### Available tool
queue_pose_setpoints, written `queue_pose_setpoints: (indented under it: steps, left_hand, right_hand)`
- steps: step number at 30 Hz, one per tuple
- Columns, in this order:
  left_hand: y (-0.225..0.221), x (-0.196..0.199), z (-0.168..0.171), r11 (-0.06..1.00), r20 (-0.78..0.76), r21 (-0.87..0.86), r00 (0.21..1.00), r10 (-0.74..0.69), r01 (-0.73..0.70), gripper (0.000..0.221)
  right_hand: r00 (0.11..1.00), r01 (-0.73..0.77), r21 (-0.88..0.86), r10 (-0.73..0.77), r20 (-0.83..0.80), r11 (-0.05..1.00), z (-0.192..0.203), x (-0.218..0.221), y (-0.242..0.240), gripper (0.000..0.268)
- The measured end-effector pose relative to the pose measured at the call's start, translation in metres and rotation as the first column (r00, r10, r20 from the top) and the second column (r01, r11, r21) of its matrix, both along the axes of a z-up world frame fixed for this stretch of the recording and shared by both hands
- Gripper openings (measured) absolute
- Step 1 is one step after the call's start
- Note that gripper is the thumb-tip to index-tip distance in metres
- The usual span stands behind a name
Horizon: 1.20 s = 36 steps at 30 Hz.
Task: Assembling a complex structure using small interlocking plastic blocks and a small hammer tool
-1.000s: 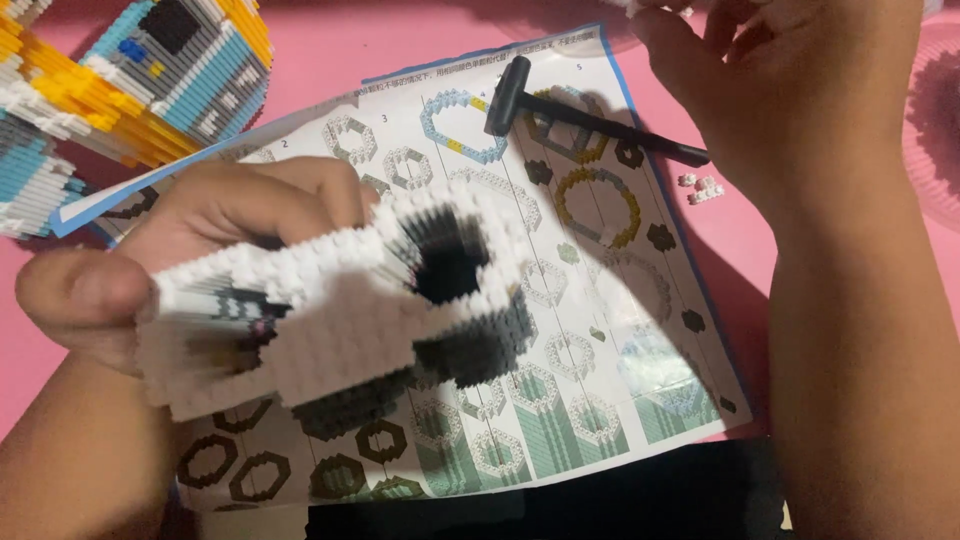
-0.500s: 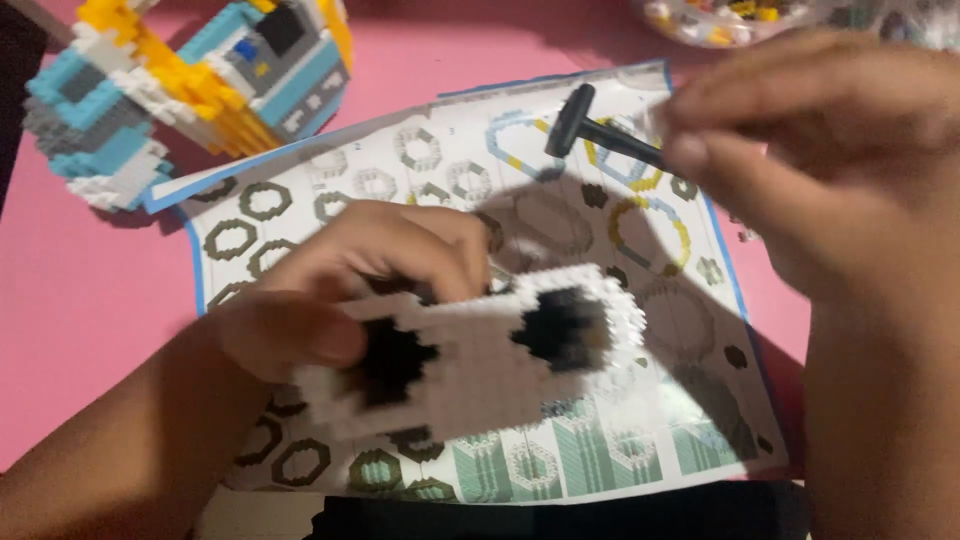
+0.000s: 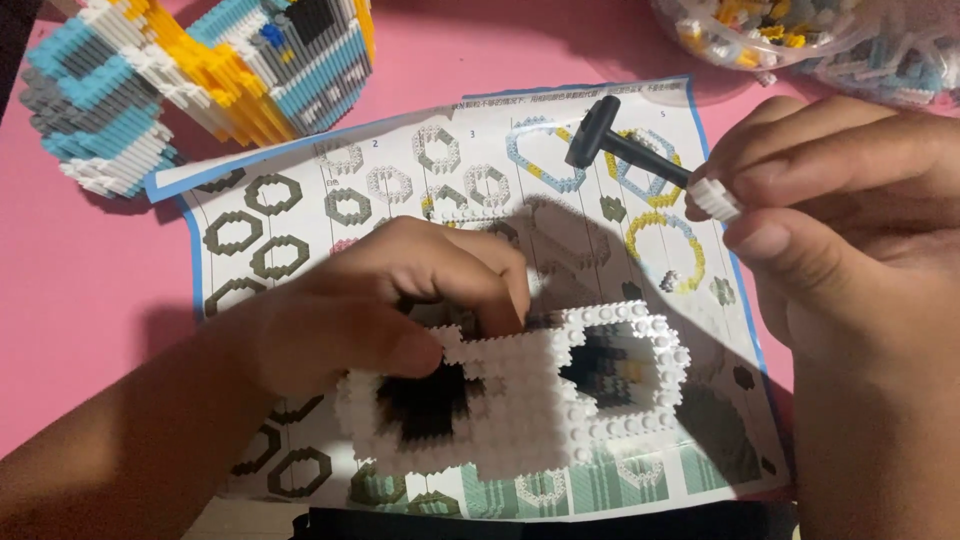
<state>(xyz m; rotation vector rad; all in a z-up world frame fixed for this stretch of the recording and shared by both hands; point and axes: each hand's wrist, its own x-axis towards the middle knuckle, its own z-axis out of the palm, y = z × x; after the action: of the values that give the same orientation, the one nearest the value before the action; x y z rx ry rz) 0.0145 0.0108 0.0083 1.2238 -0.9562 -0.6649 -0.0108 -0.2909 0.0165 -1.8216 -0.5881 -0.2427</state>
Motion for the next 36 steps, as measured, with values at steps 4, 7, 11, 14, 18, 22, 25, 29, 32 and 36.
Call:
queue_pose_setpoints:
  steps: [4, 7, 11, 14, 18, 22, 25, 29, 32, 36]
  left_hand:
    - [0.000, -0.001, -0.003, 0.999, -0.079, 0.038, 0.997, 0.024, -0.021, 0.069]
    - [0.001, -0.002, -0.012, 0.997, -0.195, 0.076, 0.980, 0.046, -0.032, 0.067]
    - [0.000, 0.000, -0.012, 0.996, -0.159, 0.087, 0.987, 0.041, -0.027, 0.057]
    - [0.001, 0.001, -0.009, 0.987, -0.186, 0.153, 0.979, 0.081, -0.052, 0.055]
    - [0.001, 0.001, -0.007, 0.987, -0.203, 0.156, 0.977, 0.064, -0.033, 0.057]
    - [0.001, 0.001, -0.006, 0.993, -0.201, 0.118, 0.979, 0.044, -0.020, 0.054]
    - [0.002, 0.002, -0.004, 0.993, -0.167, 0.118, 0.985, 0.035, -0.015, 0.051]
    - [0.002, 0.001, -0.006, 0.992, -0.206, 0.125, 0.978, 0.044, -0.019, 0.052]
    - [0.002, 0.002, -0.005, 0.993, -0.204, 0.117, 0.979, 0.030, -0.006, 0.052]
    - [0.002, 0.002, -0.005, 0.993, -0.153, 0.118, 0.988, 0.031, -0.013, 0.054]
  right_hand:
    - [1.000, -0.004, -0.040, 0.005, 0.008, 0.999, 0.002, -0.001, 0.005, 0.022]
    - [1.000, -0.006, -0.063, 0.008, 0.018, 0.998, 0.005, 0.000, 0.008, 0.022]
    - [0.956, -0.213, -0.369, 0.272, 0.115, 0.905, 0.030, 0.010, 0.013, 0.019]
    - [0.957, -0.186, -0.368, 0.253, 0.143, 0.911, 0.039, 0.001, 0.033, 0.016]
    - [0.958, -0.212, -0.326, 0.262, 0.118, 0.921, 0.037, 0.001, 0.037, 0.010]
    - [0.940, -0.252, -0.307, 0.307, 0.147, 0.918, 0.033, 0.004, 0.038, 0.009]
    - [0.963, -0.192, -0.258, 0.232, 0.135, 0.947, 0.031, -0.001, 0.044, 0.011]
    - [0.967, -0.178, -0.248, 0.217, 0.138, 0.952, 0.031, -0.001, 0.045, 0.011]
    - [0.957, -0.201, -0.254, 0.245, 0.156, 0.946, 0.029, 0.000, 0.044, 0.007]
    - [0.959, -0.204, -0.230, 0.242, 0.150, 0.951, 0.028, 0.000, 0.044, 0.009]
